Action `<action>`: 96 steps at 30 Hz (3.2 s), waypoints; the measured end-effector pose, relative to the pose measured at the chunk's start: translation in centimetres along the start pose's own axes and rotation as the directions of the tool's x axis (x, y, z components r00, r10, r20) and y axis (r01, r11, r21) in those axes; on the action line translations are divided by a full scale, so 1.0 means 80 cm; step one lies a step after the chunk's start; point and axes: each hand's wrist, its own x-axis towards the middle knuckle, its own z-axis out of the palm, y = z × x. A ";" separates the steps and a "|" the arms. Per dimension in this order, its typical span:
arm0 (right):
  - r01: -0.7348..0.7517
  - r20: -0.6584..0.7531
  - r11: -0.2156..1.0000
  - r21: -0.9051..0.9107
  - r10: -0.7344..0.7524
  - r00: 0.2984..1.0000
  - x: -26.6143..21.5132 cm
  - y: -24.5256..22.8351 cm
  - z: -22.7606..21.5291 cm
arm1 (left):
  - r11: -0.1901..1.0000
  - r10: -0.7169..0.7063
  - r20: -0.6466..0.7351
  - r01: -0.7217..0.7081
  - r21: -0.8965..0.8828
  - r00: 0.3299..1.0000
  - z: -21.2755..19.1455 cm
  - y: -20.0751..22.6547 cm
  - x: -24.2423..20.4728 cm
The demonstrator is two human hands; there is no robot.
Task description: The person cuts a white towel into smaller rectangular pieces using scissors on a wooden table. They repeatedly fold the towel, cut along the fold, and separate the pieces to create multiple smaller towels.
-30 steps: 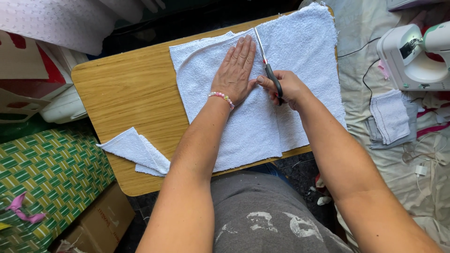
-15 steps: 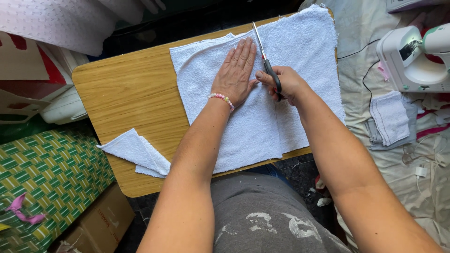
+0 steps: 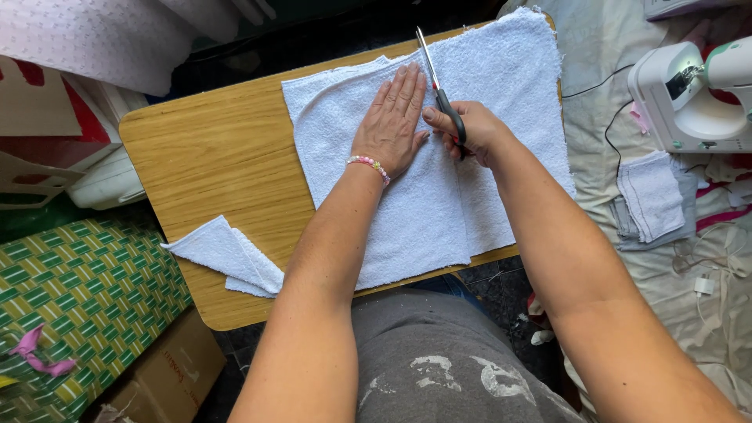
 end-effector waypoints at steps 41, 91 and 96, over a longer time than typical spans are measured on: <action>-0.155 -0.345 0.502 -0.851 -0.313 0.885 -0.136 0.166 0.032 | 0.921 -0.334 -0.452 0.186 -0.341 0.827 -0.031 -0.183 -0.210; 0.388 -0.032 0.851 -0.353 -0.426 0.904 -0.142 0.245 0.145 | 0.333 -0.689 0.273 0.627 -0.704 0.671 0.065 -0.039 -0.473; 0.343 -0.069 0.841 -0.419 -0.406 0.911 -0.155 0.236 0.146 | 0.336 -0.692 0.260 0.619 -0.710 0.674 0.068 -0.041 -0.475</action>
